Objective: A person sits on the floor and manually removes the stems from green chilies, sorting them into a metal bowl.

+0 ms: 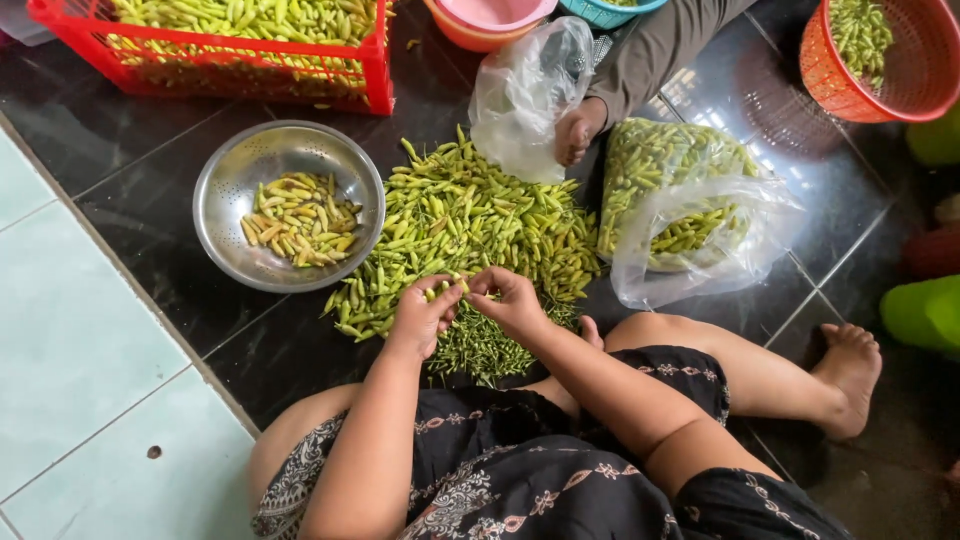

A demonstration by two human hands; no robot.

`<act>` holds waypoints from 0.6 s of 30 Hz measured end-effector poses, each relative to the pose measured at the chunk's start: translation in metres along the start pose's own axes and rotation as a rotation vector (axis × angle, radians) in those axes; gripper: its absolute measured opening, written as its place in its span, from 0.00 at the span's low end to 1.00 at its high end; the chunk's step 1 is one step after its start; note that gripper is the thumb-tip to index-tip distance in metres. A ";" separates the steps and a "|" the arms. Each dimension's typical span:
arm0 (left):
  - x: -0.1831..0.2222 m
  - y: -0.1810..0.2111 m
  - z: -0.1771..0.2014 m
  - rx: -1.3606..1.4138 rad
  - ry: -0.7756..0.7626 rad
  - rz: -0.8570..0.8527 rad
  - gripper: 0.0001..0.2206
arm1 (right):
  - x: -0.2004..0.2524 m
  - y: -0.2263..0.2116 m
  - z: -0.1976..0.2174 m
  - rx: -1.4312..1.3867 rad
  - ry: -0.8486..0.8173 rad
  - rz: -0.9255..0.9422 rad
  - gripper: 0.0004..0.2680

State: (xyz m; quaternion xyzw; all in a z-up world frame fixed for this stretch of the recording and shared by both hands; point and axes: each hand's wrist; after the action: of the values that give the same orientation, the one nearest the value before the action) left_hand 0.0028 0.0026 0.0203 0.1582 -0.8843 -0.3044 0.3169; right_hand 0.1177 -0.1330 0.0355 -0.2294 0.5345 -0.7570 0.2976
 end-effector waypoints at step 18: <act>0.008 0.011 0.003 -0.135 -0.293 0.374 0.05 | -0.013 0.014 0.020 -0.450 -0.309 -0.078 0.04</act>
State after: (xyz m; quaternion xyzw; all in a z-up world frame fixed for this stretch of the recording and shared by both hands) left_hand -0.0056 0.0084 0.0290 -0.0757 -0.9123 -0.3185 0.2461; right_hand 0.1428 -0.1407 0.0284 -0.4229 0.6283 -0.5861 0.2880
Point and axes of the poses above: each hand's wrist, its own x-axis away from the middle knuckle, its own z-axis out of the back of the hand, y = z × x, and after that the axes turned 12 degrees about x, right-handed
